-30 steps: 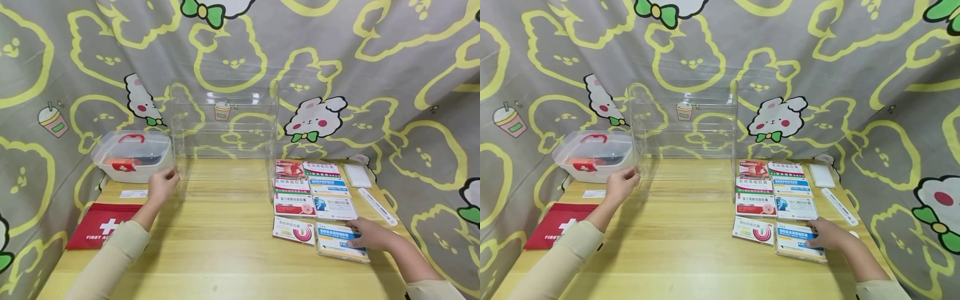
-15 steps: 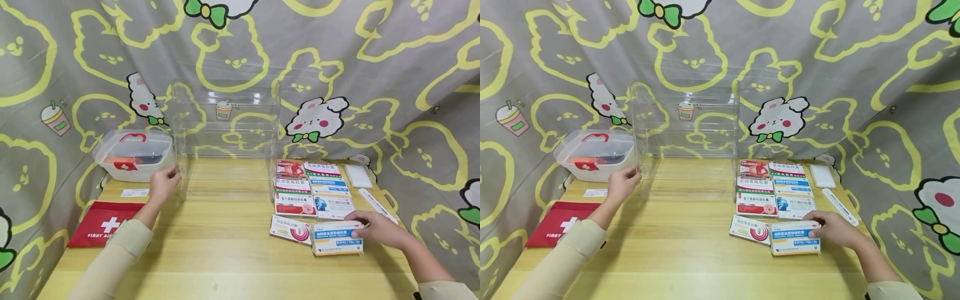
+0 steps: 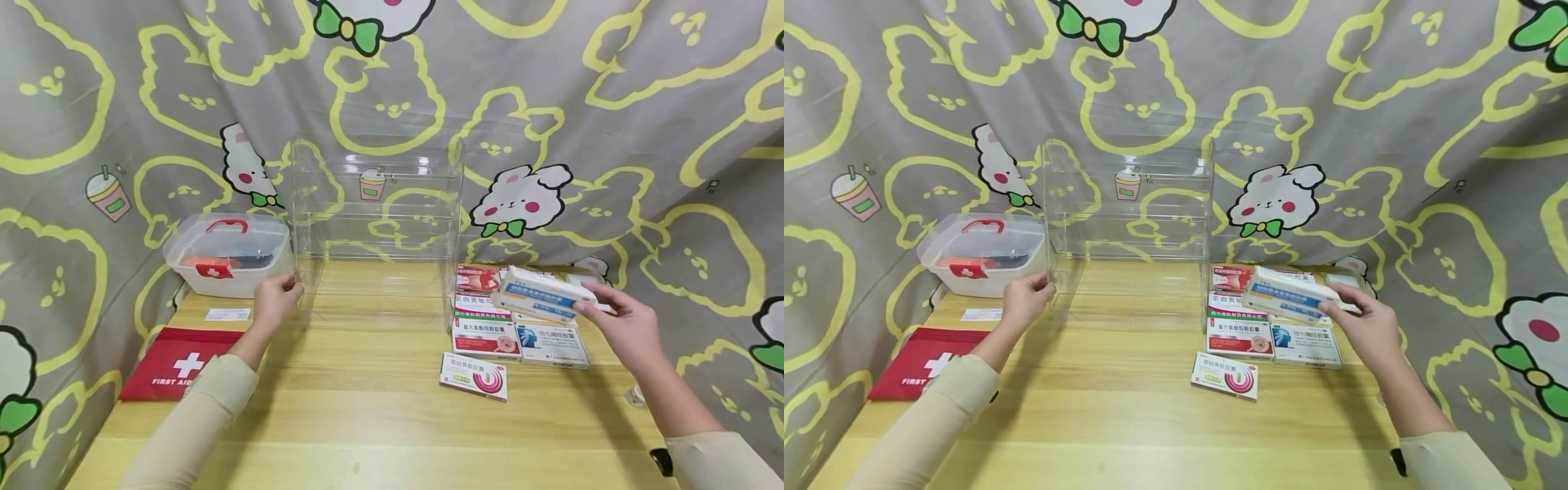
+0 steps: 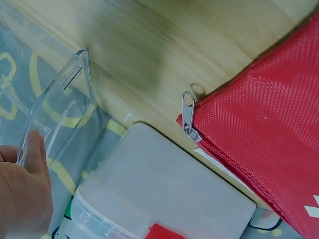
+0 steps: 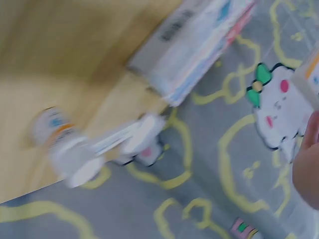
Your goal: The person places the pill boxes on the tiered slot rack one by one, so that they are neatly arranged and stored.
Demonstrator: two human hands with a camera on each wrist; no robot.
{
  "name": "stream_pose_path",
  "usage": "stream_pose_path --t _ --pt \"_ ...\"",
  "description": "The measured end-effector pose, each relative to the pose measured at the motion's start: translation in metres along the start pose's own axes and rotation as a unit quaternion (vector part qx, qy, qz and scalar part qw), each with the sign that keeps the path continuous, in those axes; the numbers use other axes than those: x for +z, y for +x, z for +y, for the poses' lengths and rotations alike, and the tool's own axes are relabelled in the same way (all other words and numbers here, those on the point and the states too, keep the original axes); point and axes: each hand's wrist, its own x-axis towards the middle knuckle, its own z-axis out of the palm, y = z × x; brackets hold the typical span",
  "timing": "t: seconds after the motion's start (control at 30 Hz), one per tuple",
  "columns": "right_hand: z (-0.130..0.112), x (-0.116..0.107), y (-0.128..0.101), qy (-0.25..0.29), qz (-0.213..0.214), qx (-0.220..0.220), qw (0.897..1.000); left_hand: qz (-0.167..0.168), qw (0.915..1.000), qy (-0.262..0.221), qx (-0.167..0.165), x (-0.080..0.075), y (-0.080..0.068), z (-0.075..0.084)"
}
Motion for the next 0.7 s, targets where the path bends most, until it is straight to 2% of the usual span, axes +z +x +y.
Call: stream_pose_path --t 0.17,0.37,0.47,0.7 --pt "-0.032 0.023 0.017 0.036 0.052 0.014 0.998 -0.003 1.0000 0.002 0.007 -0.001 -0.001 -0.001" --pt "-0.070 0.054 0.036 0.013 0.036 0.018 0.999 0.006 0.9997 0.009 0.020 -0.001 -0.002 -0.004" --pt "-0.090 0.066 0.047 0.021 0.037 0.014 0.999 0.007 0.9996 0.013 0.026 0.000 -0.002 -0.004" --pt "-0.126 0.098 0.077 0.076 0.074 -0.071 0.992 -0.002 0.9986 0.026 0.045 0.000 0.001 -0.003"
